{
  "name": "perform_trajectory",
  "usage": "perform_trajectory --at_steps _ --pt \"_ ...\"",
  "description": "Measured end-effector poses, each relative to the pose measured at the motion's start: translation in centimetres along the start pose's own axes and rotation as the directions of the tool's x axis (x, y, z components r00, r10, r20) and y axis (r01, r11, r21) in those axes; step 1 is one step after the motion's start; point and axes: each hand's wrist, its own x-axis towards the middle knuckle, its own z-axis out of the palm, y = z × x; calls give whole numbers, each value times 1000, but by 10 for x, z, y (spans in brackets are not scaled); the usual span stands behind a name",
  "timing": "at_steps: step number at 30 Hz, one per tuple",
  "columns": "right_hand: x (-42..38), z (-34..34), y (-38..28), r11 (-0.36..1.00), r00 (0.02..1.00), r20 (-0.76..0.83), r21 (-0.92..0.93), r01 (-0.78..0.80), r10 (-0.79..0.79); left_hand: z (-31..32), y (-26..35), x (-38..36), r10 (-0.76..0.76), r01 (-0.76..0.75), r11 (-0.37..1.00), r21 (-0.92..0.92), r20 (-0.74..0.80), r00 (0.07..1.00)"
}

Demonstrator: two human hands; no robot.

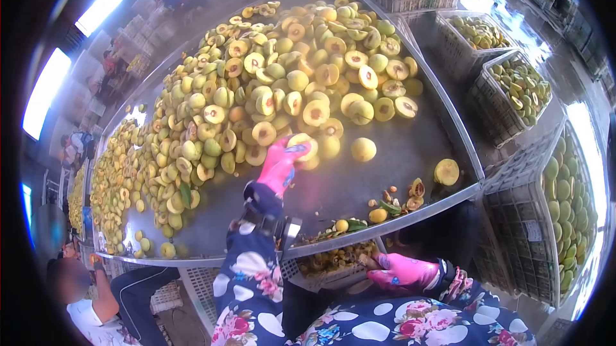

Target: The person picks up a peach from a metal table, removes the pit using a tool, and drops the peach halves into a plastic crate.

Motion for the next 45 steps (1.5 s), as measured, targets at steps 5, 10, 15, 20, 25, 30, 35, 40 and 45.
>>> perform_trajectory --at_steps 5,10,15,20,25,30,35,40,45 --pt "-7 10 -40 986 986 -22 25 167 -167 -9 -16 -84 -163 255 515 -818 199 966" --pt "-2 30 -71 929 942 -84 -215 301 -325 11 -27 -146 -133 221 381 -898 183 974" --pt "4 50 -71 843 882 -126 -381 379 -454 28 -37 -179 -123 133 518 -845 81 989" --pt "4 61 -65 810 860 -142 -438 390 -491 34 -37 -194 -109 113 525 -843 65 992" --pt "1 69 -68 840 888 -188 -450 302 -420 43 -31 -204 -82 43 613 -789 -10 997" --pt "12 71 -49 837 884 -194 -457 303 -425 49 -38 -207 -79 29 579 -815 -20 997" --pt "4 70 -55 852 927 -111 -446 275 -357 48 -42 -209 -117 76 665 -743 -3 993" --pt "-10 63 -69 802 967 16 -556 219 -253 34 -46 -204 -96 137 872 -471 110 989" --pt "-5 54 -57 925 986 69 -341 166 -151 37 -60 -203 -92 117 875 -469 77 993"
